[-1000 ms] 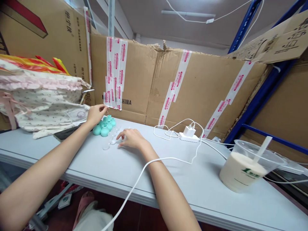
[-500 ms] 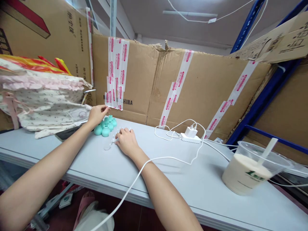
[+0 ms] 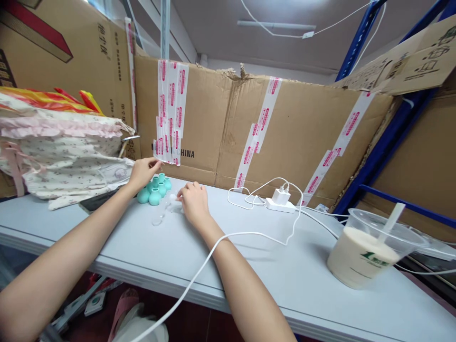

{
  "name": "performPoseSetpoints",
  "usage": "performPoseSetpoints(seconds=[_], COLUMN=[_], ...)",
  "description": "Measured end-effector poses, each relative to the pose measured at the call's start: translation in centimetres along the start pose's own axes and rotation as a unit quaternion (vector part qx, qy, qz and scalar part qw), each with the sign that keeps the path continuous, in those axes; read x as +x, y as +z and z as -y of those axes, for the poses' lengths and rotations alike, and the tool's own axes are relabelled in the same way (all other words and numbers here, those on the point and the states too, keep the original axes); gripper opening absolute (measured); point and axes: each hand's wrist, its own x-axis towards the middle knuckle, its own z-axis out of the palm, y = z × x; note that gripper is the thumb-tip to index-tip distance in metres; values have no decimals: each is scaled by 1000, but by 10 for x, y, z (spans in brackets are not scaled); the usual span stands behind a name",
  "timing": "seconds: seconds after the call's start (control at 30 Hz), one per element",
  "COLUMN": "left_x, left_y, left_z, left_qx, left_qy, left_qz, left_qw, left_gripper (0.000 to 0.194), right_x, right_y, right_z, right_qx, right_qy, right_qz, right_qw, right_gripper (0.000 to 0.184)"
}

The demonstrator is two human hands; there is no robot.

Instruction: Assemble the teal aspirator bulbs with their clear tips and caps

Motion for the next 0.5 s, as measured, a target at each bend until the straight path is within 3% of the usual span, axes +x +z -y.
performPoseSetpoints(seconds=[0.1, 0.23, 0.3, 0.5], left_x=[0, -7, -11, -15], left_y=[-2, 3, 10, 19], left_z=[-13, -35, -42, -44], left_qx=[-150, -278, -300, -301], left_qy=[2, 42, 43, 43], left_qz=[98, 326, 343, 294], left_qw=[984, 903, 889, 906], left_gripper=[34, 48, 42, 32], right_x=[3, 4, 5, 3], right_y=[-9, -8, -4, 2], right_z=[-11, -20, -20, -13], right_qx=[39, 115, 142, 125], right_qy=[99, 184, 191, 170], right_qz=[-59, -106, -111, -86], right_qw=[993, 970, 965, 974], right_gripper=[20, 21, 21, 22])
